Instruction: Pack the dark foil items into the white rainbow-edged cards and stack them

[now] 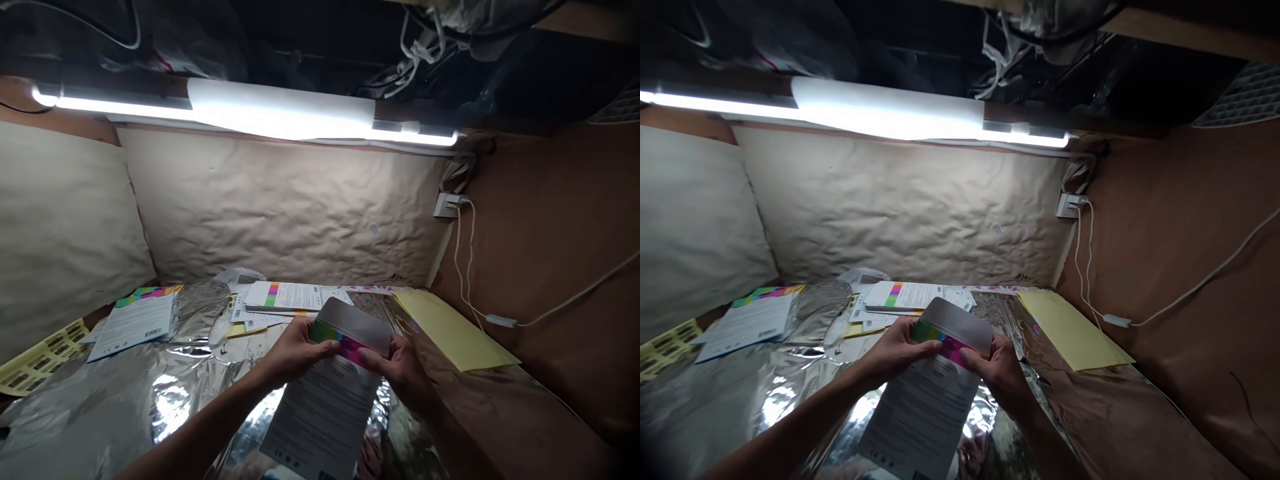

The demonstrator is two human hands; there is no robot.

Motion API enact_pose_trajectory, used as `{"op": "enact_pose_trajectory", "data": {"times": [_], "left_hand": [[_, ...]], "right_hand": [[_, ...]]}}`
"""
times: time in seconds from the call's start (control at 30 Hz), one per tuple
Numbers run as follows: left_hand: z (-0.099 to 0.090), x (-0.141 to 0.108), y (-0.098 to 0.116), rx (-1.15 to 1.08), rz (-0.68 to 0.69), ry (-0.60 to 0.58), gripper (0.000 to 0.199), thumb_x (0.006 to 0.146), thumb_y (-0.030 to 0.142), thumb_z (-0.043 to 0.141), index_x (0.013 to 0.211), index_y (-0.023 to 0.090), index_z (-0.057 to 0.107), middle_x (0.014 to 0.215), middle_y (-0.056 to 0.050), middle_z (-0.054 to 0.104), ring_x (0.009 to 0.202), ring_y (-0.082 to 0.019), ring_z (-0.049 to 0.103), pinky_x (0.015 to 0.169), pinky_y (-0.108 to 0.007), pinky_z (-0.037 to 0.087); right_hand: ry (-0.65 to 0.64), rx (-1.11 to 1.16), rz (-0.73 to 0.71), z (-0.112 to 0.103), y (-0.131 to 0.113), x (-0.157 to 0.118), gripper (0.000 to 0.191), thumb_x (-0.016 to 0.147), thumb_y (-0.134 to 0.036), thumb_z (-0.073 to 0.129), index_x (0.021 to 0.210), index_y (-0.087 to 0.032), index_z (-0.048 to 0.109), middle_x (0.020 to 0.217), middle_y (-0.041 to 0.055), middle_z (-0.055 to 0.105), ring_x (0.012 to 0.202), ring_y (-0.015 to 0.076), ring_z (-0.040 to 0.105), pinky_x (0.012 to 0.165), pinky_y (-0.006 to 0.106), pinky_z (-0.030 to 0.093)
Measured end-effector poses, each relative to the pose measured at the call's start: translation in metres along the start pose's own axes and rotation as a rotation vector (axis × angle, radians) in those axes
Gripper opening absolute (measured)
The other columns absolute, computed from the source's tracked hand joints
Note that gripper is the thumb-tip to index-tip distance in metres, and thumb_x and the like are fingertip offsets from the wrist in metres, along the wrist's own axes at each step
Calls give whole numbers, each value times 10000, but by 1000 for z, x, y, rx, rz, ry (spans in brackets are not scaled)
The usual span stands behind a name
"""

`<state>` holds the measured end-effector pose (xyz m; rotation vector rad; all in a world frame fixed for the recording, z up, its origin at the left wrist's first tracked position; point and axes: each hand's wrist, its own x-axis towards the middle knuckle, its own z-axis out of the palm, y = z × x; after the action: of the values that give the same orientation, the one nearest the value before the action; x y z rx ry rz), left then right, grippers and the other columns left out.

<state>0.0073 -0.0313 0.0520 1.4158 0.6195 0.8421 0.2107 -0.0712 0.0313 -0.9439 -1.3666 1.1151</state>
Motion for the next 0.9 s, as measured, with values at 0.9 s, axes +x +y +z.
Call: {"op": "enact_pose_trajectory", "data": {"times": [0.9], "left_hand": [[-53, 32, -68, 655, 96, 117, 277, 716, 147, 547, 912, 95, 737, 827, -61, 737, 762, -193, 672, 629, -234, 490]], "right_hand": [[9, -839, -447, 11, 43, 17, 181, 880, -265, 600, 1011, -258, 726, 1000, 81, 662, 874, 225, 631, 801, 366, 507]]}}
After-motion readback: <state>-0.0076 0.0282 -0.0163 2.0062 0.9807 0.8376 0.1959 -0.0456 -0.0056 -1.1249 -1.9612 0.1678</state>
